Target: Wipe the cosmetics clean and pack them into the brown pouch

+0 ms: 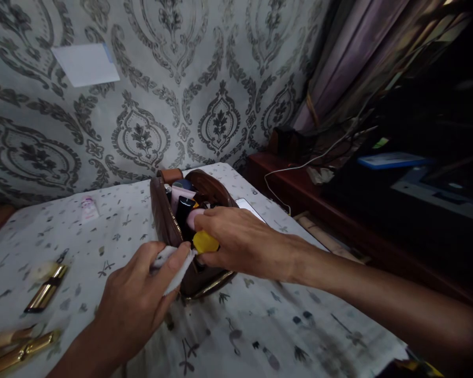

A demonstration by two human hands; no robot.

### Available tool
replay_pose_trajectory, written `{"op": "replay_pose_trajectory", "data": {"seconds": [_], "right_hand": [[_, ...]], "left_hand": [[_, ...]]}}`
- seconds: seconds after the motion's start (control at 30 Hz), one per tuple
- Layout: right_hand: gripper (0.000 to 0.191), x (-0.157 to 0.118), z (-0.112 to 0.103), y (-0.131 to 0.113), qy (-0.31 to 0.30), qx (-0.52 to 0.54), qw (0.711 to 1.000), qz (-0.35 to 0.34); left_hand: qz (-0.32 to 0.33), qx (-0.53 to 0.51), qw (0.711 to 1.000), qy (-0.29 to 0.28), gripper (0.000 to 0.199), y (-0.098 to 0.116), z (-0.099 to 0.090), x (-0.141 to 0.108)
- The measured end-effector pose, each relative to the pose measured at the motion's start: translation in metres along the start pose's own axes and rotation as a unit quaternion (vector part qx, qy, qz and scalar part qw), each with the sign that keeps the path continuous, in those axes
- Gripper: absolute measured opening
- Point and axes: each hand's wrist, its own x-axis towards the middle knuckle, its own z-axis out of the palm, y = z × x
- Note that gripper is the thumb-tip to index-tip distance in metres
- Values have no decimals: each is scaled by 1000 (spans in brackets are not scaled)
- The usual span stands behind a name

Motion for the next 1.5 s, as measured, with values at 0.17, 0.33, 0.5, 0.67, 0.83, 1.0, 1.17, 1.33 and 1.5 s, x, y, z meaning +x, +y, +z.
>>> {"op": "replay_pose_trajectory", "data": {"seconds": [0.17,0.33,0.5,0.67,0.83,1.0,1.17,1.33,1.5], "right_hand": [[29,2,0,1,3,-25,999,-28],[24,5,1,5,8,-32,998,-61],[24,0,-1,9,25,14,997,-72],[9,-9,-1,12,34,46,993,-103],[14,-13,2,13,41,50,994,-82],[14,-14,1,12,40,52,995,-80],[15,-18,17,20,100,84,986,-107],[26,-15,40,26,230,90,961,-124],[25,-15,53,-1,347,58,917,-187]], "left_hand": [[1,8,1000,-1,34,1,-1,0],[-14,3,1000,-20,39,2,0,-2],[-20,3,999,-25,41,3,0,-6],[-14,4,1000,-20,39,0,0,-9],[-4,-3,1000,-16,42,-5,4,-16],[-19,-16,999,-25,47,-6,6,-15],[-22,-24,999,-27,48,2,0,-9],[-70,-36,997,-9,47,7,-2,-27],[-157,-83,981,-83,36,-6,-7,-67]]}}
